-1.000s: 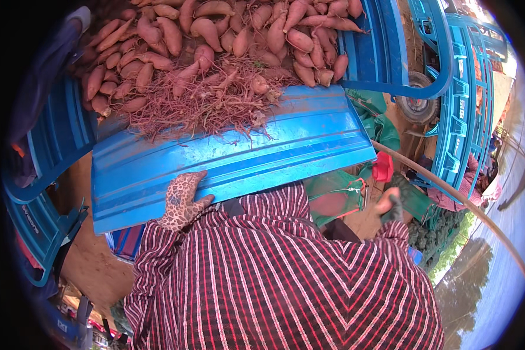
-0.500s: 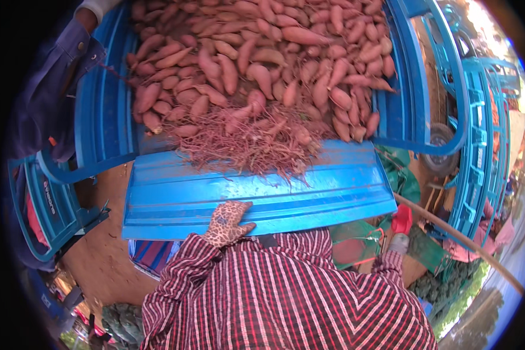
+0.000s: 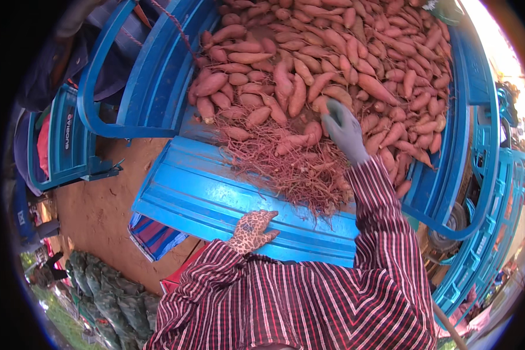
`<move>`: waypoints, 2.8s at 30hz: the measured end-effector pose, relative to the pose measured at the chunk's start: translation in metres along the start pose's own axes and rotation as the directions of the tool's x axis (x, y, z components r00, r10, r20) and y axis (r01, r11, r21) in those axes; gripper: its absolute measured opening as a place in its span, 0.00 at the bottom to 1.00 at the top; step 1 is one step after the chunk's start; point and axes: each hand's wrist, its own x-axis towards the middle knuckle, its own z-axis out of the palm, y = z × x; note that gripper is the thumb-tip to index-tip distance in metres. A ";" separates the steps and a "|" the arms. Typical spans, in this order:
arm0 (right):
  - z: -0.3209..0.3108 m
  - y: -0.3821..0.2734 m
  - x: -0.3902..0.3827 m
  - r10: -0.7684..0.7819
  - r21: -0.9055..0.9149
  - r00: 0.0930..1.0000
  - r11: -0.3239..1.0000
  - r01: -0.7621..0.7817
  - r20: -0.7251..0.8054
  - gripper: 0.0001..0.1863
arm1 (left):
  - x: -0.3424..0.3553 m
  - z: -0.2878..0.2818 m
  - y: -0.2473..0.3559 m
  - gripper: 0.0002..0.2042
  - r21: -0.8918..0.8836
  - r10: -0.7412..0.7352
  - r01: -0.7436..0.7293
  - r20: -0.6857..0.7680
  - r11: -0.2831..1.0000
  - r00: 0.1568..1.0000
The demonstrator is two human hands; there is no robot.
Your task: The person sorts sweet potatoes by hand, removing attached roots and transferring them from a blue truck bed into a red crate. The worker repeatedly picks up tubers, cleans off debris, and places them into the crate while another person assists in the background.
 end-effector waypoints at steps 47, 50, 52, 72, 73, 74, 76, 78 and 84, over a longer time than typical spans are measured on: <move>0.087 -0.022 0.014 0.028 0.077 0.963 0.996 -0.050 0.267 0.33 | 0.089 -0.163 -0.134 0.41 -0.905 -0.336 -0.336 -0.412 0.262 0.847; 0.054 -0.048 0.004 0.121 0.648 0.978 0.734 -0.203 0.169 0.29 | 0.076 -0.133 -0.100 0.37 -0.932 -0.326 -0.363 -0.348 0.017 0.879; 0.032 -0.061 -0.002 0.016 0.841 0.929 0.418 -0.343 0.370 0.32 | 0.073 -0.121 -0.072 0.34 -0.945 -0.336 -0.326 -0.299 -0.026 0.893; -0.176 -0.016 -0.344 0.825 0.729 0.551 0.300 -0.615 0.126 0.22 | 0.004 -0.005 -0.010 0.26 0.292 0.335 -0.363 0.140 0.885 0.932; -0.191 -0.018 -0.370 0.832 0.752 0.525 0.229 -0.619 0.179 0.23 | -0.001 -0.004 -0.018 0.25 0.306 0.296 -0.336 0.171 0.891 0.940; -0.200 -0.020 -0.399 0.854 0.761 0.479 0.170 -0.626 0.203 0.23 | -0.003 -0.001 -0.024 0.25 0.268 0.382 -0.394 0.101 0.879 0.919; -0.204 -0.023 -0.460 0.915 0.748 0.338 0.065 -0.660 0.219 0.23 | -0.005 -0.002 -0.028 0.25 0.251 0.316 -0.344 0.144 0.905 0.938; -0.197 -0.017 -0.519 0.962 0.702 0.170 -0.032 -0.711 0.216 0.23 | -0.003 -0.003 -0.023 0.24 0.252 0.346 -0.370 0.136 0.894 0.928; -0.133 0.047 -0.693 0.995 0.198 -0.041 -0.060 -0.978 0.096 0.24 | 0.008 0.001 -0.008 0.25 0.234 0.282 -0.319 0.180 0.918 0.942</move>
